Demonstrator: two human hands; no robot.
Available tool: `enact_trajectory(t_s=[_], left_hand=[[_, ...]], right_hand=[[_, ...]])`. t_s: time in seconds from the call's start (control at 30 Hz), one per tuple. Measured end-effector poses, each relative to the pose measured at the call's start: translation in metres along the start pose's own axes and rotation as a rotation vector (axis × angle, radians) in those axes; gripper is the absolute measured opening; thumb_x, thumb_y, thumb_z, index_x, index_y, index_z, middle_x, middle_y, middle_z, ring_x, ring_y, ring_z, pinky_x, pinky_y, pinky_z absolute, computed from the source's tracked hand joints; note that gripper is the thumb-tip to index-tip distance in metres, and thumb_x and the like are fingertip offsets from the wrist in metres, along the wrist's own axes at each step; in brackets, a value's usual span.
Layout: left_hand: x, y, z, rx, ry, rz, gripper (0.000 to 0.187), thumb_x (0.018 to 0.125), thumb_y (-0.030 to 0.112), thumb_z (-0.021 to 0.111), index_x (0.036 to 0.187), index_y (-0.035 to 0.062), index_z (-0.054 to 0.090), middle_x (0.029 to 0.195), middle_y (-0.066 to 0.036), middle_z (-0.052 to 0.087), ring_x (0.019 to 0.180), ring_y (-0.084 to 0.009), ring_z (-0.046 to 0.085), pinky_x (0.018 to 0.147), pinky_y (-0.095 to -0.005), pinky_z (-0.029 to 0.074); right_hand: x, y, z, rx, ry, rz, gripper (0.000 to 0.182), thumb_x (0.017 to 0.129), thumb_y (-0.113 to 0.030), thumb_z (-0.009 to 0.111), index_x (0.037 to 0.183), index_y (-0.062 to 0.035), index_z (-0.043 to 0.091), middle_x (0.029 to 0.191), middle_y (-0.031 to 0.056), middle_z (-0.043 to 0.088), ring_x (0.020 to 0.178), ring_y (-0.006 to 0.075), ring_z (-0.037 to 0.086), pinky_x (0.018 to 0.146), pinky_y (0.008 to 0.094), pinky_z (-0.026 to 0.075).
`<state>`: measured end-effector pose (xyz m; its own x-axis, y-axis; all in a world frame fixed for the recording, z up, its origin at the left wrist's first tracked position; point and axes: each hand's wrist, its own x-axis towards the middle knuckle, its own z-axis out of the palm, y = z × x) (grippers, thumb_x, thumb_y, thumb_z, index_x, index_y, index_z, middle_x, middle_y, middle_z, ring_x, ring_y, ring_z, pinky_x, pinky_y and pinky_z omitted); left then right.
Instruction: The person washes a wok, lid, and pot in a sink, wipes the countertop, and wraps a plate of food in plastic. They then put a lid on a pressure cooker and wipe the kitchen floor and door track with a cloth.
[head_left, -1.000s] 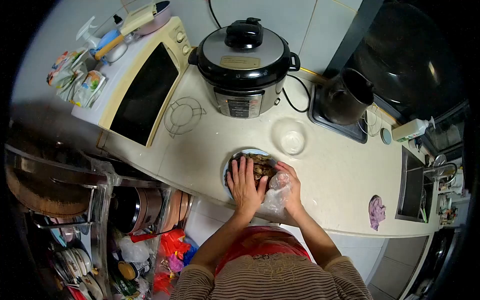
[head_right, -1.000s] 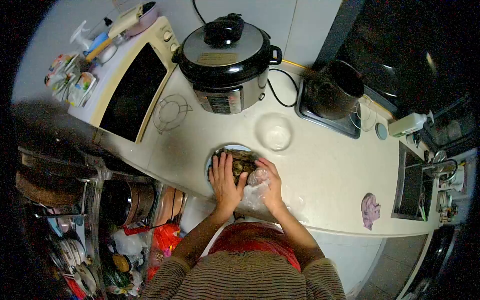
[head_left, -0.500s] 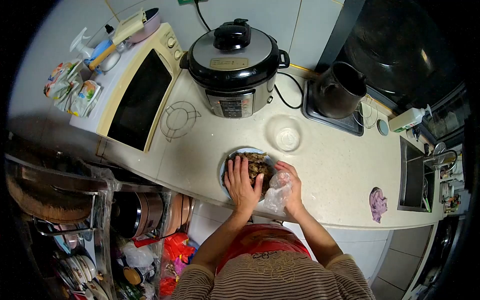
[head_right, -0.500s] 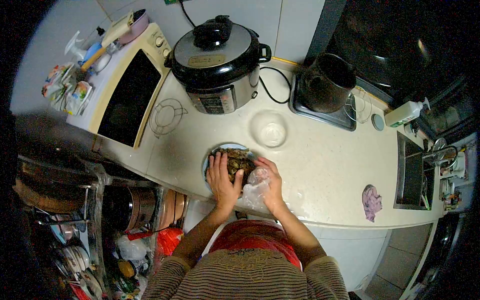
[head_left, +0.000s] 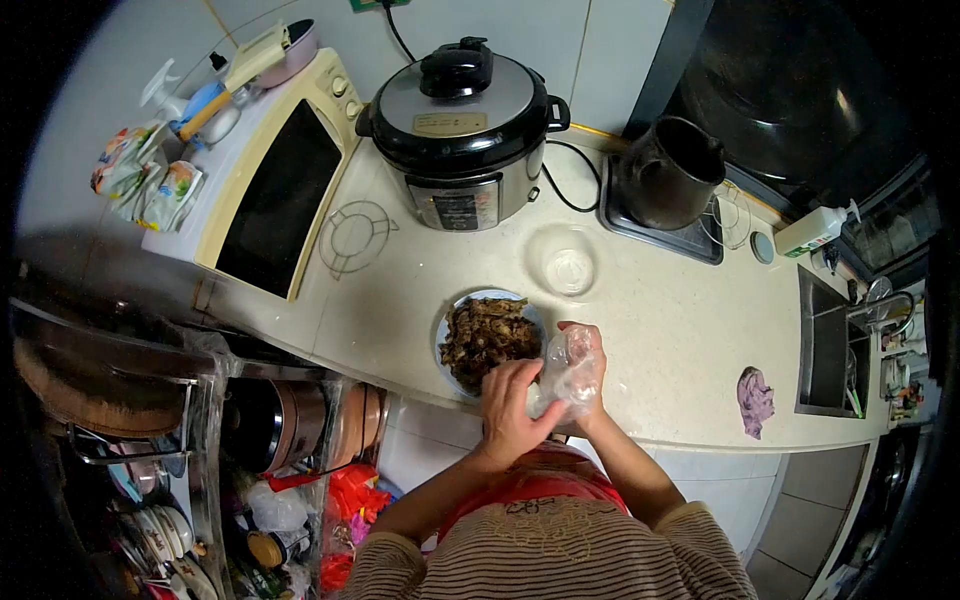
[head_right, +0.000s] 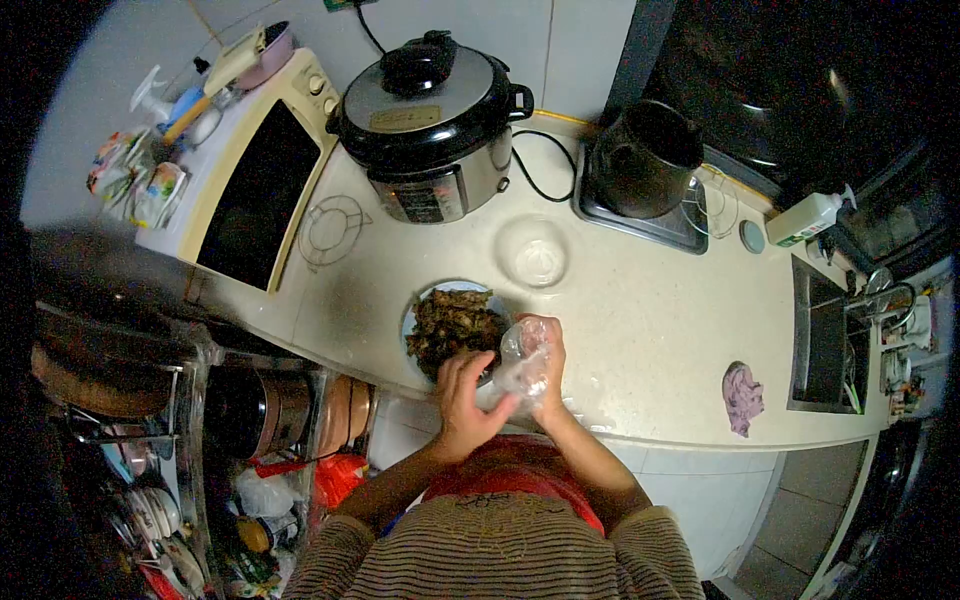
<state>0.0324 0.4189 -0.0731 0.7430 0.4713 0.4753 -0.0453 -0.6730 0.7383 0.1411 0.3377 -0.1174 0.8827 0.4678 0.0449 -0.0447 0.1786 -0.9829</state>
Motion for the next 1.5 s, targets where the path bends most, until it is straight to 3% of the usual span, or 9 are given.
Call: enact_trajectory(t_s=[0.3, 0.6, 0.7, 0.8, 0.97, 1.03, 1.1, 1.23, 1.5], left_hand=[[-0.030, 0.001, 0.019, -0.262, -0.149, -0.001, 0.033, 0.071, 0.011, 0.072, 0.097, 0.0006, 0.055, 0.108, -0.015, 0.055, 0.098, -0.0271, 0.055, 0.083, -0.0356, 0.044], [-0.051, -0.024, -0.009, -1.313, 0.263, -1.031, 0.005, 0.084, 0.012, 0.055, 0.081, 0.0097, 0.052, 0.078, -0.002, 0.052, 0.075, -0.0146, 0.058, 0.067, -0.0350, 0.054], [-0.075, -0.058, -0.028, -1.254, 0.470, -1.044, 0.006, 0.084, 0.012, 0.057, 0.081, 0.0096, 0.052, 0.076, 0.000, 0.052, 0.069, -0.0121, 0.056, 0.057, -0.0286, 0.052], [-0.116, -0.113, -0.049, -1.208, 0.399, -0.894, 0.008, 0.080, 0.012, 0.061, 0.084, 0.0084, 0.055, 0.076, 0.001, 0.053, 0.065, -0.0093, 0.054, 0.052, -0.0257, 0.047], [-0.113, -0.124, -0.066, -0.608, -0.061, -0.847, 0.014, 0.073, 0.007, 0.067, 0.086, 0.0058, 0.060, 0.070, 0.002, 0.051, 0.057, -0.0042, 0.045, 0.049, -0.0218, 0.038], [-0.091, -0.096, -0.074, -0.033, -0.302, -0.505, 0.013, 0.073, 0.006, 0.067, 0.083, 0.0057, 0.059, 0.070, 0.003, 0.049, 0.057, -0.0034, 0.041, 0.050, -0.0207, 0.035], [-0.115, -0.164, -0.059, -0.555, 0.018, -0.646, 0.011, 0.075, 0.008, 0.066, 0.082, 0.0055, 0.058, 0.069, 0.004, 0.046, 0.058, -0.0035, 0.038, 0.050, -0.0206, 0.033], [-0.066, -0.149, -0.054, -0.423, 0.362, -0.623, 0.009, 0.083, 0.012, 0.060, 0.080, 0.0060, 0.054, 0.065, 0.006, 0.042, 0.057, -0.0035, 0.035, 0.048, -0.0210, 0.029], [0.012, -0.153, -0.045, -0.594, 0.257, -0.787, 0.022, 0.091, 0.019, 0.050, 0.107, 0.0060, 0.058, 0.064, 0.007, 0.044, 0.052, -0.0032, 0.036, 0.046, -0.0204, 0.030]], right_hand=[[-0.008, -0.001, -0.004, 0.129, 0.081, 0.192, 0.015, 0.086, -0.008, 0.053, 0.100, -0.0021, 0.055, 0.086, 0.0001, 0.054, 0.076, 0.0109, 0.050, 0.069, 0.0233, 0.043], [-0.010, -0.002, -0.025, 0.642, 0.449, 0.773, 0.011, 0.090, -0.012, 0.049, 0.087, -0.0042, 0.056, 0.071, 0.0043, 0.055, 0.059, 0.0138, 0.052, 0.051, 0.0280, 0.045], [-0.027, 0.035, -0.066, 0.871, 0.068, 0.680, 0.008, 0.088, -0.012, 0.054, 0.088, -0.0050, 0.057, 0.066, 0.0012, 0.054, 0.051, 0.0107, 0.048, 0.043, 0.0243, 0.039], [-0.033, 0.017, -0.058, 0.542, 0.269, 0.667, 0.009, 0.084, -0.011, 0.060, 0.091, -0.0056, 0.059, 0.063, -0.0015, 0.053, 0.046, 0.0076, 0.044, 0.038, 0.0225, 0.033], [-0.044, 0.043, -0.059, 0.137, -0.056, 0.455, 0.027, 0.080, -0.015, 0.066, 0.105, -0.0052, 0.061, 0.080, -0.0008, 0.059, 0.063, 0.0065, 0.048, 0.055, 0.0210, 0.040], [-0.035, 0.030, -0.043, -0.044, -0.195, 0.313, 0.030, 0.080, -0.017, 0.066, 0.107, -0.0053, 0.060, 0.082, -0.0008, 0.059, 0.069, 0.0074, 0.050, 0.062, 0.0214, 0.041], [-0.021, 0.018, -0.029, -0.055, -0.214, 0.322, 0.033, 0.082, -0.020, 0.063, 0.112, -0.0054, 0.058, 0.088, -0.0001, 0.058, 0.079, 0.0105, 0.052, 0.071, 0.0243, 0.043], [0.007, 0.028, -0.019, -0.070, -0.195, 0.262, 0.037, 0.089, -0.031, 0.054, 0.116, -0.0056, 0.054, 0.096, -0.0015, 0.052, 0.085, 0.0097, 0.047, 0.078, 0.0217, 0.039], [0.047, 0.039, -0.002, -0.173, -0.209, 0.271, 0.056, 0.091, -0.045, 0.046, 0.128, -0.0038, 0.045, 0.117, 0.0089, 0.053, 0.108, 0.0176, 0.048, 0.092, 0.0298, 0.038]])
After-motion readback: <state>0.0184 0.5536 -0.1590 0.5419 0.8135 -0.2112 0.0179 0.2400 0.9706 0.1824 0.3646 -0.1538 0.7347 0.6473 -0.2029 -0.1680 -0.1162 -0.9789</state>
